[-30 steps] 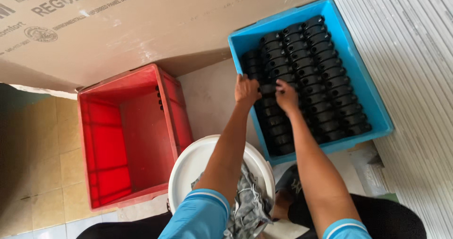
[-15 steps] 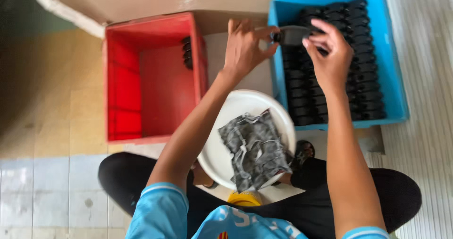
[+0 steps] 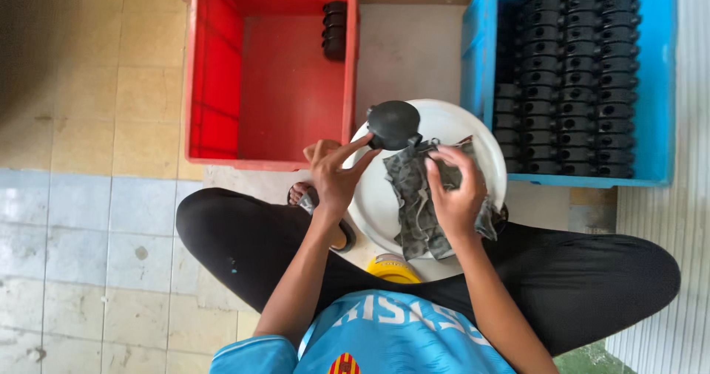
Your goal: The person picks up black plastic components from a blue crate, wipes them with a cloth, and places them into a red crate.
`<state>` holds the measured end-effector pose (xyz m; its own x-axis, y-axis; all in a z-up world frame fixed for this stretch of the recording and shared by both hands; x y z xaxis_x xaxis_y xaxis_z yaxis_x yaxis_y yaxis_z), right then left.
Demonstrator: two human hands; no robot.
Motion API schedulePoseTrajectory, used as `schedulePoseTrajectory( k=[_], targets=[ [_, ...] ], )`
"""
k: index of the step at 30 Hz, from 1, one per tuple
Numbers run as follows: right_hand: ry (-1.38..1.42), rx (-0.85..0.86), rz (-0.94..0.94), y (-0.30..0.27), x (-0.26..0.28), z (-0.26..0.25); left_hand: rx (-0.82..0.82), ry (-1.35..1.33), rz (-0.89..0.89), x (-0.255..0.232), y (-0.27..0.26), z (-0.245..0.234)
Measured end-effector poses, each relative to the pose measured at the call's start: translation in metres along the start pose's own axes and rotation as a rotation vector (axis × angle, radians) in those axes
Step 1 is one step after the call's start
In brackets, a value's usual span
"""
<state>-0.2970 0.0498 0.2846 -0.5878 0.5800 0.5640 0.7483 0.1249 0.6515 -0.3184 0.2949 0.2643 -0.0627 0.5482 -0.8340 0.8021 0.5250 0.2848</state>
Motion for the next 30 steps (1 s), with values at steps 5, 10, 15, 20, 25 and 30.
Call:
schedulePoseTrajectory(
  k=[5, 10, 15, 20, 25, 30],
  targets=[
    [-0.177, 0.421, -0.119, -0.023, 0.027, 0.038, -0.036, -0.028, -0.088, 0.039, -0.013, -0.013],
    [-0.414, 0.618, -0.250, -0.037, 0.005, 0.044, 0.068, -0.021, -0.131, 0.046, -0.025, 0.000],
    [-0.357, 0.515, 0.015, -0.031, -0.032, 0.009, 0.175, 0.037, -0.129, 0.055, -0.038, 0.016],
    [-0.271, 0.340, -0.219, -0.026, -0.027, -0.002, 0.249, 0.130, -0.104, 0.055, -0.045, 0.025],
    [-0.168, 0.284, -0.334, -0.022, -0.015, 0.001, 0.357, 0.137, -0.112, 0.047, -0.044, 0.022],
    [-0.097, 0.303, -0.512, -0.038, -0.013, 0.017, 0.378, 0.177, -0.118, 0.053, -0.048, 0.028]
  ],
)
Point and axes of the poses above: each hand's wrist, its own y-axis towards the middle knuckle, its own z-axis out of the palm, x = y × z, the point moved 6 cm from there along y, towards the middle knuckle, and after that the axes turned 14 degrees about -z, right-handed, at the moved point
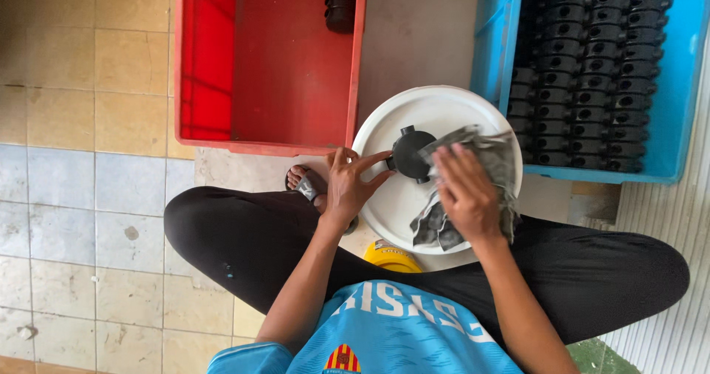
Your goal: The person picks up black plastic components from a blue crate, wipes them with a cloth, and places them into a red crate.
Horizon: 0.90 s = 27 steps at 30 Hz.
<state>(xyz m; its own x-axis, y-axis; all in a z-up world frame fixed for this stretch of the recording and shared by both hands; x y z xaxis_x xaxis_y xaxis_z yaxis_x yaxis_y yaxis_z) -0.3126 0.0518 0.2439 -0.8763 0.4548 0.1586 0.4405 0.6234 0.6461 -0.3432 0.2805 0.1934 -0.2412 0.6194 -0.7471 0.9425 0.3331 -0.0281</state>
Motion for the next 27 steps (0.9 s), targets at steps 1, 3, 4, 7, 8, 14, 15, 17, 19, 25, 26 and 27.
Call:
schedulePoseTrajectory(
  k=[1, 3, 4, 7, 8, 14, 15, 17, 19, 25, 26, 27],
  targets=[
    [-0.003, 0.001, -0.001, 0.002, 0.003, 0.003, 0.000, -0.003, 0.002, -0.002, 0.002, 0.000],
    [-0.008, 0.107, -0.044, 0.006, 0.013, 0.014, -0.002, 0.001, -0.016, -0.006, 0.004, -0.003],
    [-0.010, 0.107, -0.047, 0.013, 0.015, 0.009, -0.004, -0.001, -0.015, -0.007, 0.004, -0.004],
    [-0.070, 0.189, -0.123, 0.032, 0.018, 0.001, 0.006, -0.014, -0.032, -0.007, 0.006, -0.003],
    [-0.058, 0.214, -0.144, 0.033, 0.018, 0.001, 0.010, -0.024, -0.036, -0.004, 0.005, 0.000],
    [0.028, 0.298, -0.254, 0.027, 0.023, 0.006, -0.038, -0.046, -0.021, 0.000, 0.004, 0.007],
    [0.021, 0.311, -0.284, 0.027, 0.027, 0.005, -0.051, -0.051, -0.010, -0.002, 0.004, 0.007],
    [0.023, 0.336, -0.302, 0.032, 0.028, 0.009, -0.051, -0.039, 0.004, 0.000, 0.003, 0.007],
    [0.012, 0.363, -0.317, 0.034, 0.024, 0.014, -0.049, -0.035, 0.028, 0.001, 0.003, 0.012],
    [0.119, 0.420, -0.174, 0.037, 0.001, 0.031, -0.055, -0.052, 0.061, -0.009, 0.001, 0.004],
    [0.119, 0.461, -0.124, 0.034, -0.001, 0.034, -0.067, -0.060, 0.059, -0.008, 0.001, 0.004],
    [0.119, 0.502, -0.074, 0.032, -0.002, 0.036, -0.079, -0.067, 0.058, -0.007, 0.001, 0.004]
  ],
)
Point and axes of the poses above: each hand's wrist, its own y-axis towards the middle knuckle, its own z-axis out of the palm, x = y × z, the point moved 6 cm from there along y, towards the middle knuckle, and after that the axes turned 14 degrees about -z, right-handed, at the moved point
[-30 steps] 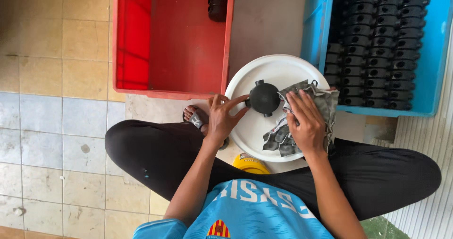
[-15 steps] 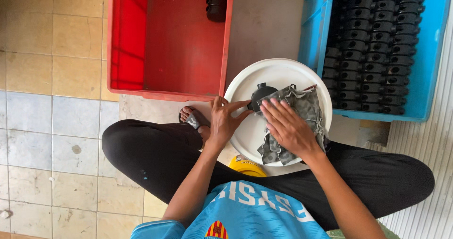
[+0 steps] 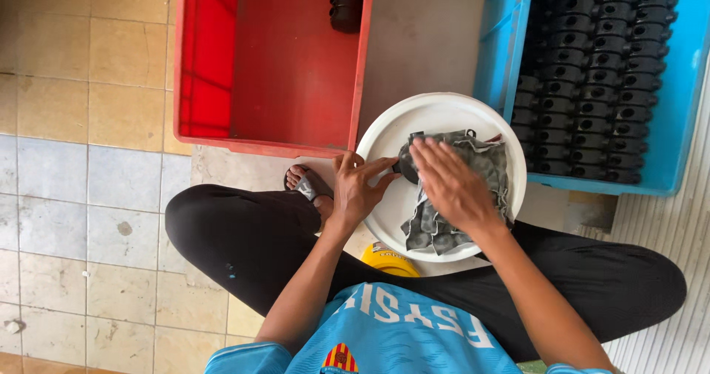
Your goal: The person picks up black plastic components from a blue crate, wipes them with a cloth, and places them into a red crate.
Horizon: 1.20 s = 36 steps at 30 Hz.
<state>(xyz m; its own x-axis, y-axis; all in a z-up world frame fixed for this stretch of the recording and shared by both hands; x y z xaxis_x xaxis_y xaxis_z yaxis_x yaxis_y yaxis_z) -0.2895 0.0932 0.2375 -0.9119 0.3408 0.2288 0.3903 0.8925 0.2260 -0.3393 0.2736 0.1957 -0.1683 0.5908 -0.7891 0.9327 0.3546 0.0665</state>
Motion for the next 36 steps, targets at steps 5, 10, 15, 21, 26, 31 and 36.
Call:
schedulePoseTrajectory(
  k=[5, 10, 15, 21, 26, 31, 36],
  targets=[
    [-0.116, -0.093, -0.170, 0.007, 0.029, -0.006, -0.006, 0.039, 0.016, 0.018, -0.002, 0.012],
    [-0.061, -0.069, -0.097, 0.009, 0.003, -0.006, -0.010, 0.003, 0.013, 0.003, 0.000, 0.003],
    [-0.258, -0.178, -0.073, 0.007, 0.017, -0.008, -0.028, 0.005, 0.020, 0.001, 0.001, 0.000],
    [-0.197, -0.191, -0.044, 0.000, 0.002, 0.004, -0.008, -0.001, 0.021, -0.008, 0.005, -0.005],
    [-0.129, -0.175, 0.027, -0.001, 0.012, -0.001, -0.009, -0.016, 0.022, -0.004, 0.005, -0.004],
    [-0.202, -0.181, -0.046, 0.000, 0.036, -0.005, -0.008, -0.001, 0.024, 0.003, 0.002, 0.001],
    [-0.167, -0.198, 0.051, -0.001, -0.003, -0.001, 0.006, -0.015, 0.009, -0.003, 0.003, -0.002]
  ],
)
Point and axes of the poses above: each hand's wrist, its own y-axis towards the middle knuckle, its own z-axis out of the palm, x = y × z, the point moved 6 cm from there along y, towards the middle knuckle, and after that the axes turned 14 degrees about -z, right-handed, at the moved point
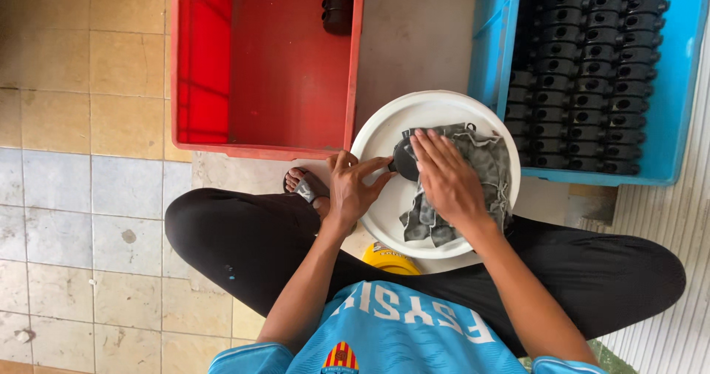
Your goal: The person picks up black plastic components from a blue crate, wipes them with a cloth, and places them into a red crate.
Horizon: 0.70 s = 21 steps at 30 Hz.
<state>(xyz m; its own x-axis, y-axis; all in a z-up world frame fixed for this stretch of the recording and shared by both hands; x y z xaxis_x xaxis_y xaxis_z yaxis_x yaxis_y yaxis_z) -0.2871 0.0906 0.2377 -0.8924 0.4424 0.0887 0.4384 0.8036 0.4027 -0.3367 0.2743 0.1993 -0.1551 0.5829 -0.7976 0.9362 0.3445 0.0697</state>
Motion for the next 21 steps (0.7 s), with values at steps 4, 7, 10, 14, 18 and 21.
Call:
schedulePoseTrajectory(
  k=[4, 7, 10, 14, 18, 21],
  targets=[
    [0.069, 0.036, 0.019, 0.002, 0.020, 0.002, 0.006, -0.012, -0.009, -0.004, 0.001, -0.003],
    [0.012, 0.024, -0.053, -0.010, 0.043, -0.011, 0.005, -0.004, -0.010, 0.000, 0.000, -0.001],
    [-0.049, 0.063, -0.072, -0.020, 0.052, -0.023, 0.010, -0.023, -0.005, -0.002, 0.001, -0.002],
    [-0.094, 0.080, -0.080, -0.005, 0.052, -0.019, 0.000, -0.015, 0.009, 0.002, 0.001, 0.001],
    [-0.126, 0.122, -0.078, -0.002, 0.058, -0.015, -0.008, -0.010, 0.021, 0.002, 0.001, 0.002],
    [-0.103, 0.120, -0.089, -0.020, 0.062, -0.030, -0.009, -0.024, 0.014, -0.006, 0.002, -0.004]
  ],
)
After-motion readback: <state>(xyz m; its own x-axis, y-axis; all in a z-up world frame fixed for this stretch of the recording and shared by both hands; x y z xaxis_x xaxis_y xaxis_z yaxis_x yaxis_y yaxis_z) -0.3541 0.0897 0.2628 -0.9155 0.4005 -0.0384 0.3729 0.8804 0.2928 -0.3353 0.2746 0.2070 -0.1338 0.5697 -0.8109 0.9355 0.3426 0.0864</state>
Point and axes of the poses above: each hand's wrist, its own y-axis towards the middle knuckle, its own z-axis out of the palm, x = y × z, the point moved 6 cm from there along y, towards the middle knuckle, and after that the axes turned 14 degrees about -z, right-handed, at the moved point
